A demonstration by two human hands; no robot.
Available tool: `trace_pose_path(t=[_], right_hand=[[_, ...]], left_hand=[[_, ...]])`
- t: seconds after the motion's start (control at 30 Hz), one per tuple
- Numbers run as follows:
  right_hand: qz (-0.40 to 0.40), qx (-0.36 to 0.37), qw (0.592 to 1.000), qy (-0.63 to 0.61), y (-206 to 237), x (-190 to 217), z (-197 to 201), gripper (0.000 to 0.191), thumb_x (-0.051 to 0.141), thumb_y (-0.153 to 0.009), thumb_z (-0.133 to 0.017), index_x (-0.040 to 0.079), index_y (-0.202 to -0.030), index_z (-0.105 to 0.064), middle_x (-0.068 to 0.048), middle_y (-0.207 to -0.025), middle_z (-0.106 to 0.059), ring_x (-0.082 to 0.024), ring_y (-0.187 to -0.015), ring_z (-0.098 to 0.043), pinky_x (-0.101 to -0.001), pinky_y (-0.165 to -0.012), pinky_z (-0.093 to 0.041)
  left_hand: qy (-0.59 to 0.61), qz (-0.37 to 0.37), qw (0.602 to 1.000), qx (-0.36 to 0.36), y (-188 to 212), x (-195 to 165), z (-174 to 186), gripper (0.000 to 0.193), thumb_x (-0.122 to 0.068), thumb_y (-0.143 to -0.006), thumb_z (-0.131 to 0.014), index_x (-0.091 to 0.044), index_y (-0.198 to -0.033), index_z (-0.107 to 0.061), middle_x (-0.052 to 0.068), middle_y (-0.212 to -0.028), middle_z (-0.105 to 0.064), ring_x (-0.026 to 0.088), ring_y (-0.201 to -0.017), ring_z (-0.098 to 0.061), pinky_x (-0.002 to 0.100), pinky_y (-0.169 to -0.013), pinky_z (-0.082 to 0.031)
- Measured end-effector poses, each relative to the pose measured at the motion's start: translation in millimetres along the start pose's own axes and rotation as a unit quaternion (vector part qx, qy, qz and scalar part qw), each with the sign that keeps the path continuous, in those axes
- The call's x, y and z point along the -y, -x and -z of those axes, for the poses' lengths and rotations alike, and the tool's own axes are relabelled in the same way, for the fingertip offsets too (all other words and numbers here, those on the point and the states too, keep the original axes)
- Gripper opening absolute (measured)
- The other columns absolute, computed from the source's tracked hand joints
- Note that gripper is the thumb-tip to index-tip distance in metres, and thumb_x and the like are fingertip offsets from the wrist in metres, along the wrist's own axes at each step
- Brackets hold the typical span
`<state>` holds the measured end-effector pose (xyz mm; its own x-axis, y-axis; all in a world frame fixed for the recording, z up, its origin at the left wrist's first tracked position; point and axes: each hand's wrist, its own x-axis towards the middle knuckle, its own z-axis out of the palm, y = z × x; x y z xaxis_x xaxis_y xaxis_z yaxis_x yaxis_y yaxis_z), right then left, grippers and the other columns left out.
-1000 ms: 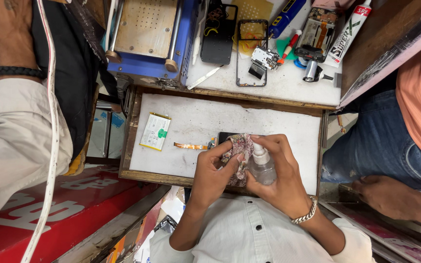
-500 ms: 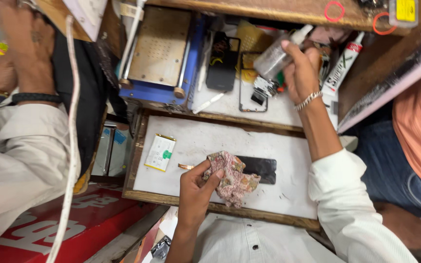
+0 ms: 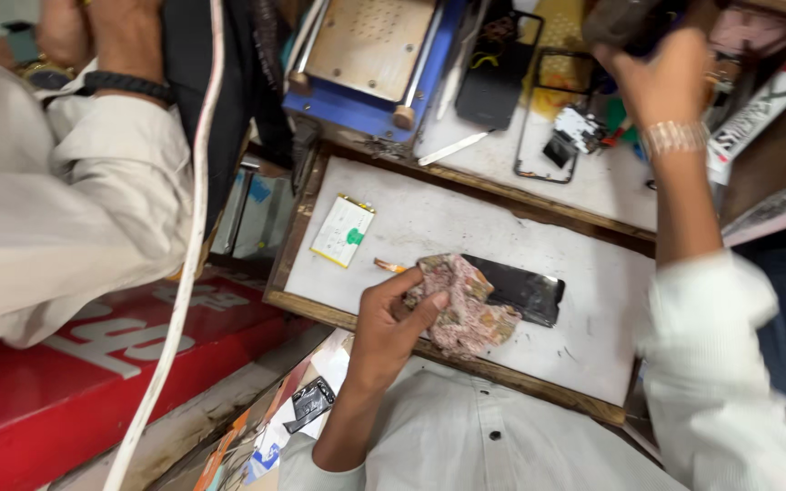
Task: The person disassembles a smartphone, removes the battery and screen, and cleans the screen with a cloth and spray. The person uses a screwdriver to remove screws and handles the internal components carefully.
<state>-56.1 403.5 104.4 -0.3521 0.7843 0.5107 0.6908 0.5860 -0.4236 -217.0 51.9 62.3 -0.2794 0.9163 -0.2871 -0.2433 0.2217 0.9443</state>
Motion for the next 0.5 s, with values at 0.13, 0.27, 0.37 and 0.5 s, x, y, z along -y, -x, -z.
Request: trace_pose_path(t=[0.13, 0.27, 0.37, 0.5], right_hand=[[-0.192, 0.132, 0.921, -0.312, 137.5, 87.7, 56.9, 0.033, 0.009, -0.099, -0.063, 0.002, -0.130, -0.062, -0.009, -0.131, -0.069, -0.017, -0.120, -0.068, -0.0313, -0.104, -0.058], [-0.286, 0.220, 0.771, -0.525, 221.9, 116.2, 60.6, 0.040, 0.000, -0.083, -0.076, -0.002, -0.121, -0.063, -0.005, -0.115, -0.067, -0.011, -0.103, -0.069, -0.0233, -0.087, -0.060], [-0.342, 0.211, 0.778, -0.483, 229.3, 105.3, 57.4, 0.025, 0.000, -0.090, -0.077, -0.008, -0.113, -0.070, -0.010, -0.095, -0.073, -0.011, -0.081, -0.065, -0.0246, -0.064, -0.053], [-0.244, 0.165, 0.848, -0.441, 235.2, 94.9, 68.6, 0.016, 0.000, -0.092, -0.075, -0.005, -0.107, -0.073, -0.006, -0.098, -0.071, -0.008, -0.080, -0.063, -0.0223, -0.067, -0.052]], left_hand=[[0.114, -0.020, 0.992, 0.040, -1.4, -0.3, -7.4, 0.035, -0.008, -0.095, -0.070, 0.007, -0.126, -0.067, 0.005, -0.102, -0.075, 0.006, -0.083, -0.065, 0.021, -0.070, -0.054], [0.163, -0.025, 0.984, 0.068, 0.1, -0.4, -27.5, 0.037, -0.005, -0.096, -0.070, 0.008, -0.130, -0.064, 0.007, -0.110, -0.073, 0.008, -0.096, -0.067, 0.023, -0.082, -0.056], [0.221, -0.026, 0.971, 0.089, 3.3, 4.8, -44.1, 0.037, -0.002, -0.095, -0.070, 0.007, -0.130, -0.062, 0.008, -0.115, -0.071, 0.011, -0.104, -0.067, 0.027, -0.092, -0.056], [0.325, 0.003, 0.943, 0.066, 7.4, 16.4, -62.8, 0.029, 0.000, -0.094, -0.070, 0.005, -0.122, -0.066, 0.011, -0.114, -0.071, 0.016, -0.104, -0.068, 0.031, -0.096, -0.055]])
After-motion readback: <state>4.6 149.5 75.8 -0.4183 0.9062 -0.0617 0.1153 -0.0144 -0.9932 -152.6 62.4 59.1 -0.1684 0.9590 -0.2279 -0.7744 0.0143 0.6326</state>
